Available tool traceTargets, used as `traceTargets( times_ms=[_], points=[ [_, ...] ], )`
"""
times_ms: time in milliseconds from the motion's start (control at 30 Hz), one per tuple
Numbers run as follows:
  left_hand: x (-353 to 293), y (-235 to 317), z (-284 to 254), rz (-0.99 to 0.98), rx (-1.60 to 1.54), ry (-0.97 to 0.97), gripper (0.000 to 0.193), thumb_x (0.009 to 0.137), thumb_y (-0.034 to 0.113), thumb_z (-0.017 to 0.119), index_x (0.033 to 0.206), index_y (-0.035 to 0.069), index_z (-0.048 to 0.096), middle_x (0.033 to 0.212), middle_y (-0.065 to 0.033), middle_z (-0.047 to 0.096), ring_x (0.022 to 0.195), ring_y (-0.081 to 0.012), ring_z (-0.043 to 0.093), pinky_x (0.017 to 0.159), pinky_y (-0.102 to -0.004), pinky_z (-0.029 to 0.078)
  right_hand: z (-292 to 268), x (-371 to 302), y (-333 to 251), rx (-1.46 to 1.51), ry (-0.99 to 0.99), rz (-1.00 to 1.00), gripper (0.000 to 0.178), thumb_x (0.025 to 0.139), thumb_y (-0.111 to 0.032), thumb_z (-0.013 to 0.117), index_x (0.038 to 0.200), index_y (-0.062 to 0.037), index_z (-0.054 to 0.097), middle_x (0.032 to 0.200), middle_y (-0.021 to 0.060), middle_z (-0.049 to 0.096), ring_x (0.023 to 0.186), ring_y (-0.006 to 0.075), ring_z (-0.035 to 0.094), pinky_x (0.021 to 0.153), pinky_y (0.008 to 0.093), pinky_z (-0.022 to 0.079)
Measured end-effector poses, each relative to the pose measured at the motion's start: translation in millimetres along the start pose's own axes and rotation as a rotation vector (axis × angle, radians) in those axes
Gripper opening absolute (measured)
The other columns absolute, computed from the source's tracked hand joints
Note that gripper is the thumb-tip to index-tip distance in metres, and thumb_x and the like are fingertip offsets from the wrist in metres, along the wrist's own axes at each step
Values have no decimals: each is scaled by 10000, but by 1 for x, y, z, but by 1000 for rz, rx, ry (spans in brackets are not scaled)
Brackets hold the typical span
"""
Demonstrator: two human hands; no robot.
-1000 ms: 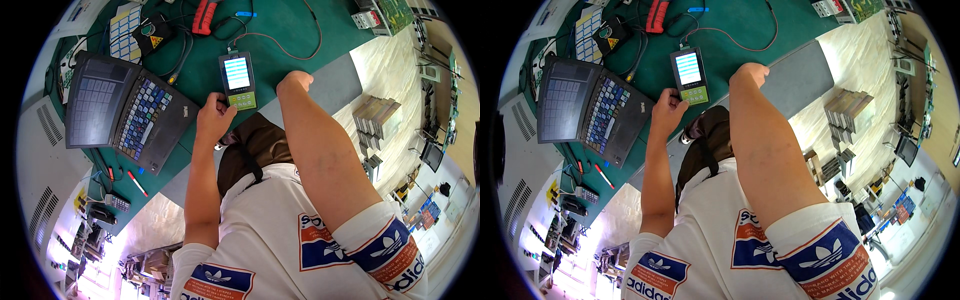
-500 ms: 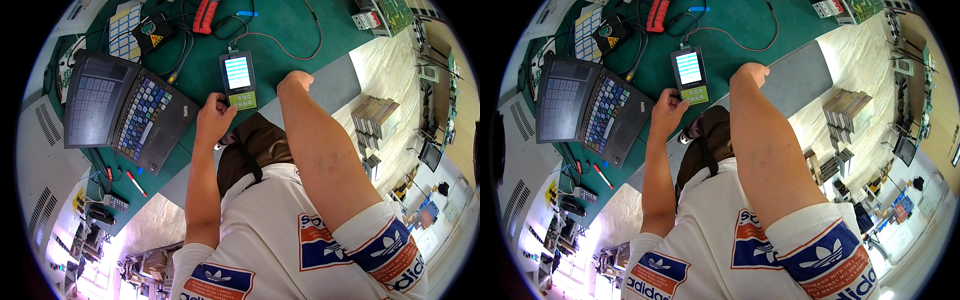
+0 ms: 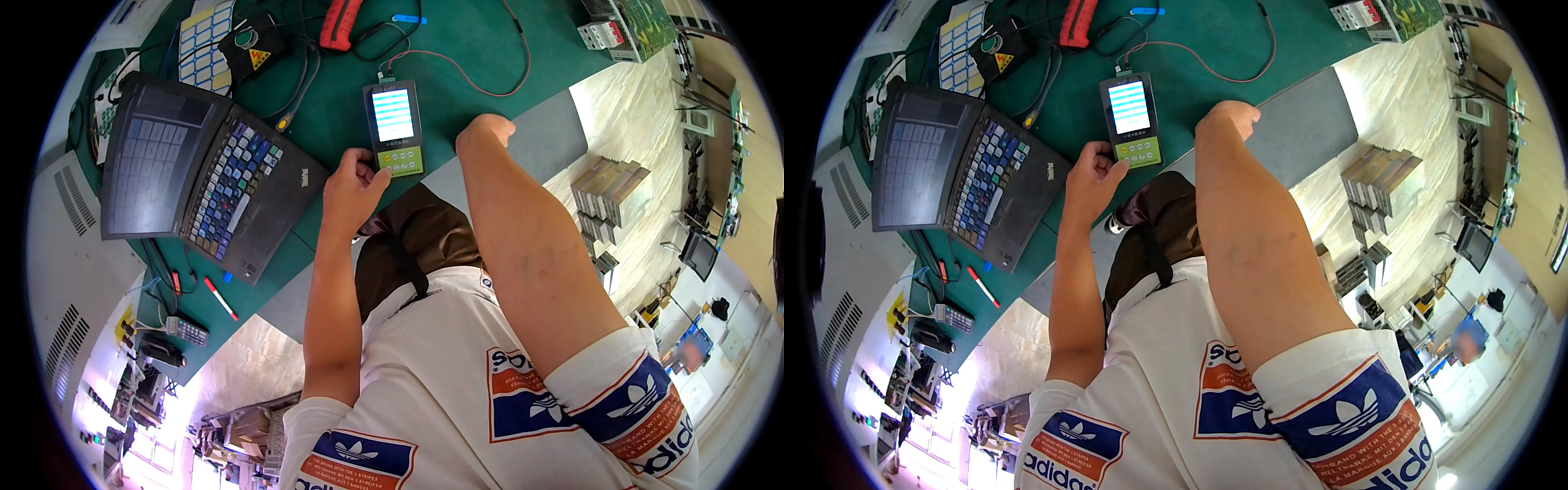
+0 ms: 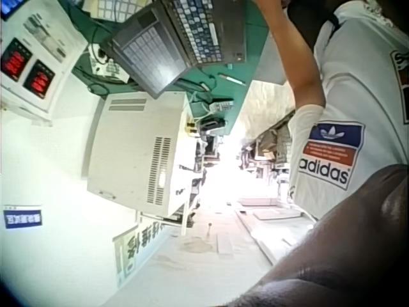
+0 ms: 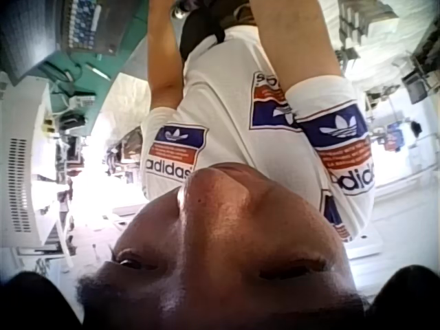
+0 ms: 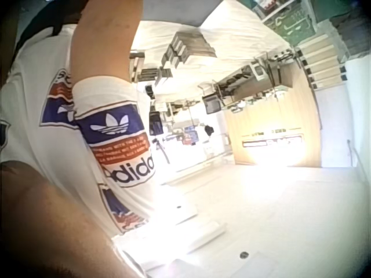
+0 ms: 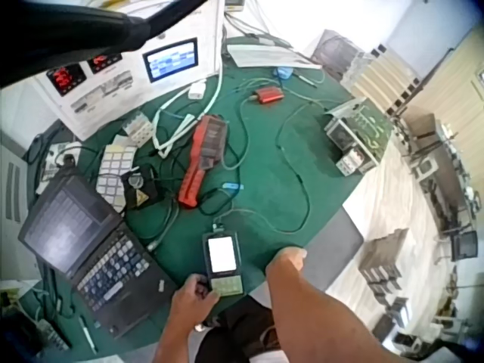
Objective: The person presses buttons on a handheld testing device, picks up a thermal imaging camera to scan a large circuit board on a workbench, and sets the camera down.
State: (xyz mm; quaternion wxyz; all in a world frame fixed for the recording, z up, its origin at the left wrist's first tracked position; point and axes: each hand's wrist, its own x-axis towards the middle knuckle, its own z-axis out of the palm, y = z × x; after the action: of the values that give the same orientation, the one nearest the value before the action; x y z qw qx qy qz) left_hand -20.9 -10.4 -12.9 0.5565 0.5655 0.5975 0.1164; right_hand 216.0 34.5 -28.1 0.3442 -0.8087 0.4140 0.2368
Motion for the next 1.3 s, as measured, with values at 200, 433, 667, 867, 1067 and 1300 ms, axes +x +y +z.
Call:
traceTargets(
  times_ms=[200,433,667,867,1067,1300],
  points=[
    [-2,-7,3,54,44,55,409,843,249,770,1141,19,611,817,-76,670,737,-183,643,700,-328,515,3,16,6,163,-59,2,646,1030,-396,209,1337,31,583,1366,193,612,1218,401,598,1052,495,457],
    [-2,3,0,-9,-69,-15,377,883,188,748,1165,-16,602,854,-51,655,774,-105,601,722,-273,494,7,22,3,163,15,35,674,1005,-440,251,1278,49,626,1343,227,620,1216,409,595,1056,503,448],
    [-2,5,0,-2,-71,-29,346,902,149,722,1169,-32,596,865,-43,657,785,-90,601,731,-257,496,6,22,1,145,19,65,655,1013,-409,234,1244,36,655,1307,212,646,1171,403,618,1024,502,468],
    [-2,2,0,-9,-93,-29,344,890,150,724,1158,-27,599,849,-44,657,767,-94,604,724,-258,496,7,23,1,142,36,83,654,1009,-414,241,1224,35,667,1282,208,661,1162,398,625,1015,503,475],
    [-1,-1,2,1,-111,-4,367,861,174,740,1145,-20,611,819,-54,661,737,-117,616,717,-277,502,11,28,2,150,52,93,654,999,-420,255,1209,32,679,1278,206,664,1155,394,631,1011,499,480],
    [-2,1,2,-9,-100,-29,350,900,134,718,1177,-37,591,858,-33,647,769,-76,584,711,-241,482,14,33,4,162,52,81,657,997,-416,250,1202,34,683,1276,209,665,1156,391,631,1013,500,479]
  ],
)
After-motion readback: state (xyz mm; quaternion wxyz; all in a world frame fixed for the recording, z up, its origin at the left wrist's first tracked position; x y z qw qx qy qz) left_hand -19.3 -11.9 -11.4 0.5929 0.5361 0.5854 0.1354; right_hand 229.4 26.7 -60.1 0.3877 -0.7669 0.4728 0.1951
